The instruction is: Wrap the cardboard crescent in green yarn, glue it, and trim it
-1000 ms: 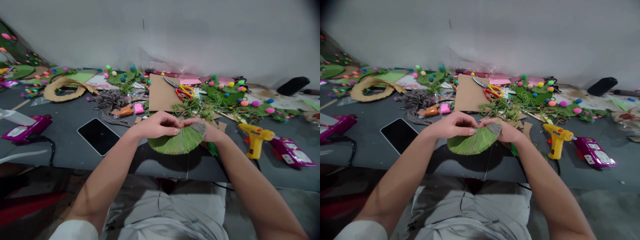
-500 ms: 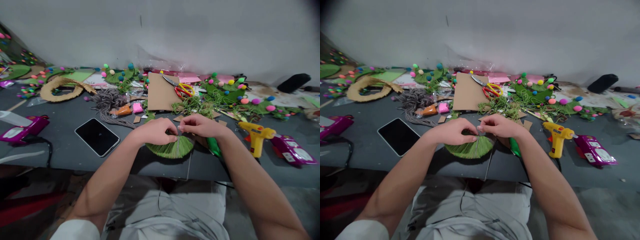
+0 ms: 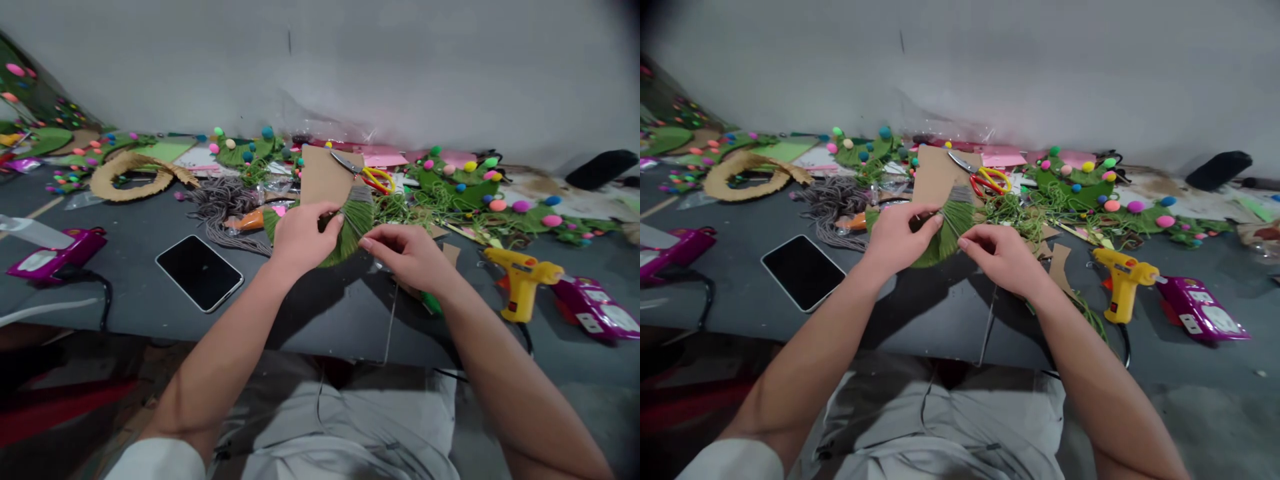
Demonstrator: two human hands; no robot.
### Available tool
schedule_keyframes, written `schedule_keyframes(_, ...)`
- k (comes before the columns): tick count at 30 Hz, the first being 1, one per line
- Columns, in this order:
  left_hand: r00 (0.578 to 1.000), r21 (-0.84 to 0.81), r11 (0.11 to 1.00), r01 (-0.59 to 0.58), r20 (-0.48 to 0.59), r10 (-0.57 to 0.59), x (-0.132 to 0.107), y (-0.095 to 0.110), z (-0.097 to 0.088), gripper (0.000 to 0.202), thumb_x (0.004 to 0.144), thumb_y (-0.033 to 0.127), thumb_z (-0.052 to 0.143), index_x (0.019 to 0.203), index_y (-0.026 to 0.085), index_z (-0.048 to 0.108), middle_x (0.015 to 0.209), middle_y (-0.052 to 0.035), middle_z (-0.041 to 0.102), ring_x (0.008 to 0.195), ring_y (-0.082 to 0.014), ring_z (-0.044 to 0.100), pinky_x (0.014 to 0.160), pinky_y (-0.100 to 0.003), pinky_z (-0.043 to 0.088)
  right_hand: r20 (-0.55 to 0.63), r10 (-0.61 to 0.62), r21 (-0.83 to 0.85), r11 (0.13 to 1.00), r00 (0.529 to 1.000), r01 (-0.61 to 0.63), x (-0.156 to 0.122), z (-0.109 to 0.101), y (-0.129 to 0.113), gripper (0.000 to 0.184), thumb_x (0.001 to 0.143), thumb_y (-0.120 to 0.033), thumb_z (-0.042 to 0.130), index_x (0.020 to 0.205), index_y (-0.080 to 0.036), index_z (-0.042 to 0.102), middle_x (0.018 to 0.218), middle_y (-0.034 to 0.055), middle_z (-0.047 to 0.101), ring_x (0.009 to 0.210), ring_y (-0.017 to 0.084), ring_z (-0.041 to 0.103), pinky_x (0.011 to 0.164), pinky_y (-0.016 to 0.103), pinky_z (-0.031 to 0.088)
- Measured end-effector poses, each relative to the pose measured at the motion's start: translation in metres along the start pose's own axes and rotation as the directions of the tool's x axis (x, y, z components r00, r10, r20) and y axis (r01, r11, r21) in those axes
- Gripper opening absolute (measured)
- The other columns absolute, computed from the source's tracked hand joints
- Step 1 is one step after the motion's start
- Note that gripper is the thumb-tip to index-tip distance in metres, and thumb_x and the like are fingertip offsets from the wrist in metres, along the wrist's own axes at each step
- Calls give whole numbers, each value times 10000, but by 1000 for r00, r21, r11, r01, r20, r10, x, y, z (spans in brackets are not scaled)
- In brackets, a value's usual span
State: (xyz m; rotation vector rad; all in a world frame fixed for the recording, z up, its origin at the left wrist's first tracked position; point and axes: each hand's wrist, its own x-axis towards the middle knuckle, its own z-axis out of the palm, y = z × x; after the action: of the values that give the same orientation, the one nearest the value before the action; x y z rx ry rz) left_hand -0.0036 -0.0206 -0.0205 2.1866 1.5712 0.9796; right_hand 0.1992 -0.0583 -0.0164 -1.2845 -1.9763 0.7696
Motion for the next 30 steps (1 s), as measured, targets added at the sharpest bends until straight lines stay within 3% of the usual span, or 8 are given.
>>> schedule_keyframes(5, 992, -139, 990, -11, -127, -6, 3, -5, 2, 296, 904, 374, 535, 1080, 238, 730, 1009, -30, 747, 895, -200, 658, 778, -315, 497, -7, 54, 100, 994, 999, -53, -1, 4, -1, 298, 912, -408, 597, 866, -139, 717, 605, 0, 574, 543, 103, 473, 508, 235, 337)
schedule_keyframes(13, 985, -250, 968, 0, -166, -43, 4, -6, 1, 329, 888, 388, 563, 1096, 189, 723, 1000, -54, 744, 873, -190, 648, 814, -316, 497, 19, 113, 220, 969, 993, -115, -2, 3, 3, 355, 873, -479, 636, 906, -140, 736, 630, 21, 594, 574, 125, 500, 532, 252, 359)
schedule_keyframes(25, 984, -371, 928, -32, -174, -35, 7, -10, 2, 321, 874, 378, 582, 1054, 158, 731, 961, -65, 741, 863, -187, 656, 792, -307, 517, 37, 134, 325, 935, 990, -139, -3, 0, 8, 328, 873, -469, 646, 900, -155, 736, 629, 8, 569, 575, 115, 498, 531, 246, 356)
schedule_keyframes(30, 991, -526, 851, -11, -119, -60, 9, -7, 1, 313, 842, 362, 627, 1037, 143, 735, 961, -67, 746, 852, -187, 667, 784, -312, 533, 87, 110, 360, 923, 990, -134, -2, -1, 11, 341, 882, -481, 626, 862, -148, 693, 654, 7, 576, 551, 96, 455, 518, 239, 334)
